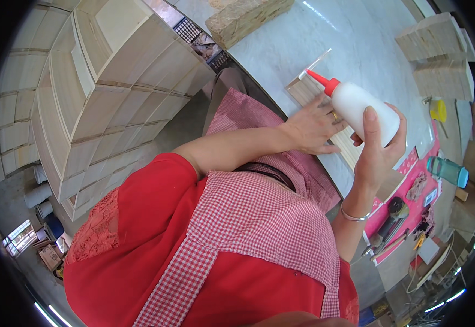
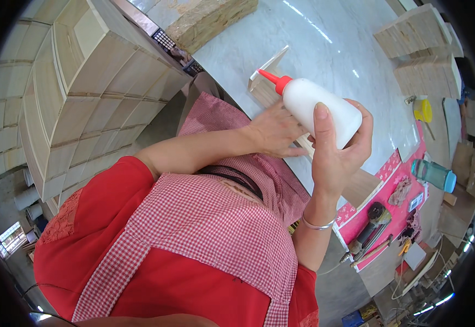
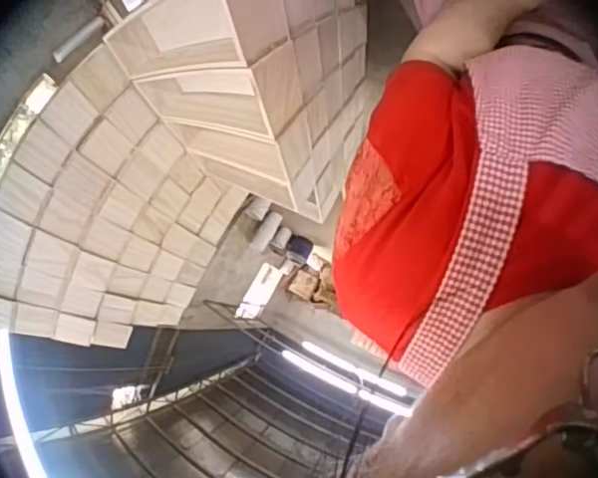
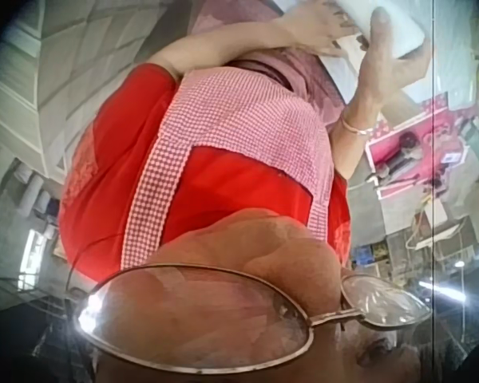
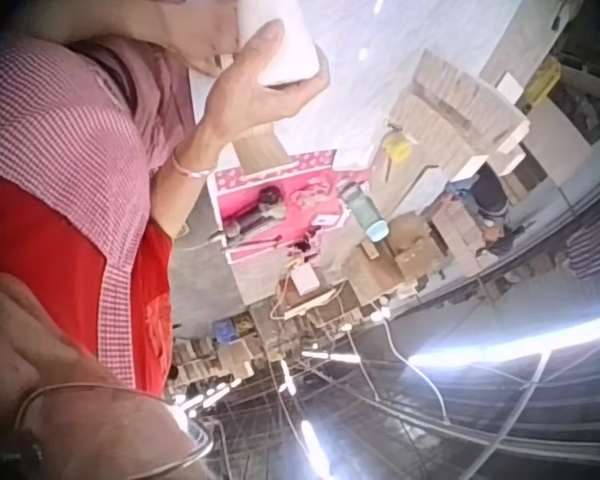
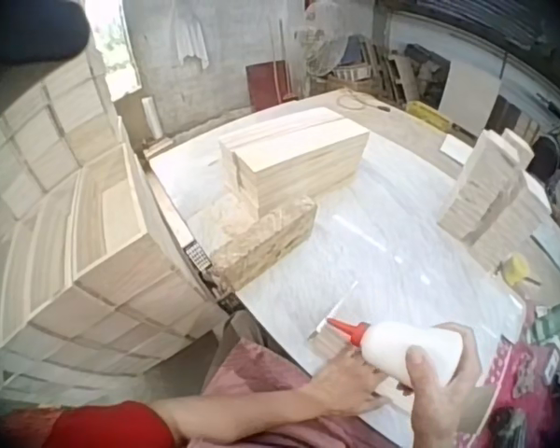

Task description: Assembling small wooden storage boxes using glue and a pneumatic nailer.

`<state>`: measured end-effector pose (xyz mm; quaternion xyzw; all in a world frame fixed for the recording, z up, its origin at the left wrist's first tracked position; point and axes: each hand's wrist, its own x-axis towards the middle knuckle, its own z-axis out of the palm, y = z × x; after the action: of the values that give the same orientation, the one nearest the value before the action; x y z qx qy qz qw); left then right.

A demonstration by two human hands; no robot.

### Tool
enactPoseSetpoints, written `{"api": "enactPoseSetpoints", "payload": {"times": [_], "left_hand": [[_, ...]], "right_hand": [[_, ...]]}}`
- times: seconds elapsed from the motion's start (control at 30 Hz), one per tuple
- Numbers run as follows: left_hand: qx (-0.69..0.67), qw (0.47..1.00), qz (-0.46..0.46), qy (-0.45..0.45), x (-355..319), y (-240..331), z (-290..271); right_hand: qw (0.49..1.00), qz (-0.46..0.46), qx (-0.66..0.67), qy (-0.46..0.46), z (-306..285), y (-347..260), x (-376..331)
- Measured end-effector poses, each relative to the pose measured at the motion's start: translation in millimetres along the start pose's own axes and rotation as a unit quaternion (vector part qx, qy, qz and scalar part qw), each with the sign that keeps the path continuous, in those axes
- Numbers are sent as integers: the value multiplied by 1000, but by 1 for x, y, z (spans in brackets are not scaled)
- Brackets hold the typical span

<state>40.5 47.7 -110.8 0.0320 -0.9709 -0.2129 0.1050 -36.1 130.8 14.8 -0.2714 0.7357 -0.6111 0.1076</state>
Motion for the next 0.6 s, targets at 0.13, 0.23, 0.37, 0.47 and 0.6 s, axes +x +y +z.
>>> {"api": "enactPoseSetpoints", "payload": {"times": [0.13, 0.23, 0.37, 0.47, 0.6], "left_hand": [[10, 1000, -2, 11, 0, -1, 4], [31, 999, 3, 34, 0, -2, 10], [21, 997, 6, 74, -3, -1, 13], [34, 997, 9, 74, -2, 2, 13], [45, 997, 7, 67, -3, 2, 13]], "right_hand": [[999, 29, 20, 4, -2, 2, 4], [999, 44, 21, 12, 0, 4, 15], [999, 4, 14, 42, 6, 8, 27], [999, -2, -11, 53, 2, 10, 34], [991, 12, 98, 94, -12, 6, 27]]}}
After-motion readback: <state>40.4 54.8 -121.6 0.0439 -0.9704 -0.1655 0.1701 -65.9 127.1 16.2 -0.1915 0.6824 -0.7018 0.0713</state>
